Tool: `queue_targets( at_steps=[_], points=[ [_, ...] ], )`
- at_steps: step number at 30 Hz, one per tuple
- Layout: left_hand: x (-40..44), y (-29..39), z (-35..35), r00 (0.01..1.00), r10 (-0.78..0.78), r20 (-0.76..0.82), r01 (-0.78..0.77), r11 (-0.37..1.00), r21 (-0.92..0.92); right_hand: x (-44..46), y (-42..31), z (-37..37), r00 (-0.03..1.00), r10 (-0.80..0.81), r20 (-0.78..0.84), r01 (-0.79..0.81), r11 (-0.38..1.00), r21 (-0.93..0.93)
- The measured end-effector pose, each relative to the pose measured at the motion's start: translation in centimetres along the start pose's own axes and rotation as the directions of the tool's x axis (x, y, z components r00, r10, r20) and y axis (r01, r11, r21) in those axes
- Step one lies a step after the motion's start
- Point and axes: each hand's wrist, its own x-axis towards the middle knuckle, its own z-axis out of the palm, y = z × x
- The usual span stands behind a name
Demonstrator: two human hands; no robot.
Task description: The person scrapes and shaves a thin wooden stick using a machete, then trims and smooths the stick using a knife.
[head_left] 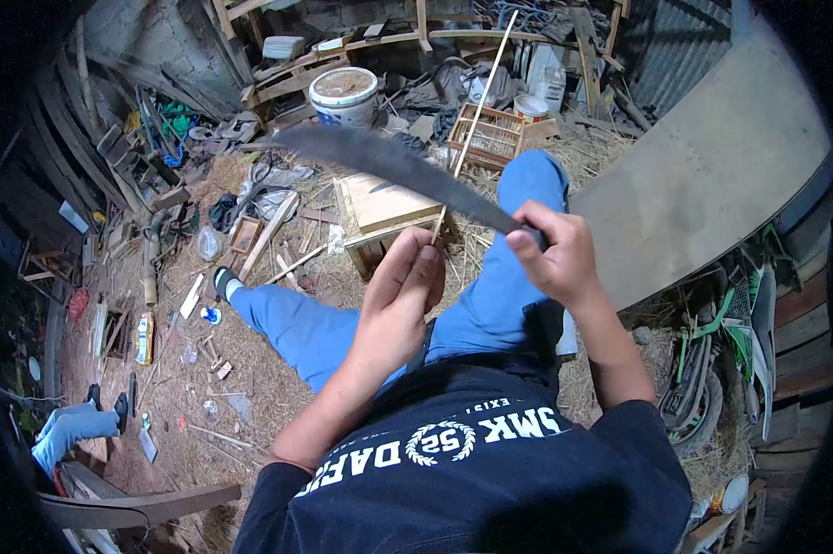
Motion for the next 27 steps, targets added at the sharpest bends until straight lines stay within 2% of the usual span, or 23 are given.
queue_targets(
  at_steps=[1,2,4,6,8,10,12,13,16,18,19,22,23,24,25,26,27],
  points=[
    [-0.1,0.3,0.3,1.000,-0.012,-0.002,0.012,1.000,-0.002,0.0,-0.3,0.1,0.996,-0.071,0.052,0.073,0.997,-0.035],
    [-0.2,0.3,0.6,1.000,-0.015,0.005,0.015,1.000,0.003,0.0,-0.5,0.4,0.997,-0.065,0.044,0.067,0.997,-0.037],
    [-0.4,0.2,1.2,1.000,0.008,-0.016,-0.008,0.999,0.036,0.1,-0.7,0.8,0.980,-0.191,0.052,0.193,0.981,-0.037],
    [-0.7,0.0,1.8,0.998,0.032,-0.047,-0.030,0.998,0.047,0.0,-0.7,1.0,0.975,-0.220,0.026,0.221,0.974,-0.055],
    [-0.7,-0.2,2.1,0.987,0.162,-0.019,-0.159,0.983,0.095,0.0,-0.5,0.9,0.953,-0.290,0.092,0.298,0.950,-0.095],
    [-0.7,-0.2,2.0,0.990,0.138,-0.001,-0.137,0.981,0.136,0.2,-0.8,0.8,0.953,-0.296,0.060,0.300,0.951,-0.081],
    [-0.8,-0.6,2.6,0.966,0.254,-0.044,-0.238,0.945,0.227,0.4,-0.7,0.5,0.942,-0.328,0.072,0.335,0.934,-0.124],
    [-0.9,-0.7,2.6,0.966,0.254,-0.041,-0.238,0.944,0.228,0.4,-0.6,0.5,0.942,-0.327,0.069,0.334,0.934,-0.126],
    [-1.2,-0.9,2.3,0.978,0.207,-0.017,-0.203,0.970,0.131,0.6,-0.1,0.4,0.932,-0.362,0.019,0.362,0.930,-0.070],
    [-1.1,-0.4,2.5,0.986,0.164,-0.028,-0.158,0.977,0.145,1.1,1.0,-0.2,0.927,-0.375,0.013,0.370,0.909,-0.192],
    [-1.1,0.2,3.1,0.992,0.103,-0.076,-0.097,0.992,0.082,1.1,1.2,0.0,0.946,-0.319,-0.049,0.308,0.937,-0.165],
    [-0.9,-0.7,2.9,0.993,0.098,-0.072,-0.091,0.991,0.095,0.6,1.4,0.4,0.953,-0.301,-0.021,0.296,0.947,-0.125],
    [-1.0,-1.2,2.7,0.993,0.098,-0.071,-0.091,0.991,0.094,0.3,1.5,0.8,0.931,-0.363,0.045,0.365,0.921,-0.138],
    [-1.3,-1.6,2.5,0.984,0.167,-0.061,-0.150,0.964,0.217,-0.1,1.3,1.2,0.911,-0.413,0.014,0.412,0.906,-0.091],
    [-1.4,-1.8,2.4,0.971,0.234,-0.041,-0.207,0.918,0.337,0.0,1.2,0.8,0.914,-0.404,0.034,0.405,0.904,-0.141],
    [-1.4,-1.3,2.5,0.972,0.232,-0.038,-0.206,0.917,0.341,0.1,1.2,0.4,0.918,-0.394,0.052,0.397,0.898,-0.190],
    [-1.4,-0.5,2.6,0.986,0.155,-0.067,-0.130,0.952,0.277,0.4,1.9,0.3,0.945,-0.327,-0.014,0.320,0.932,-0.169]
  ],
)
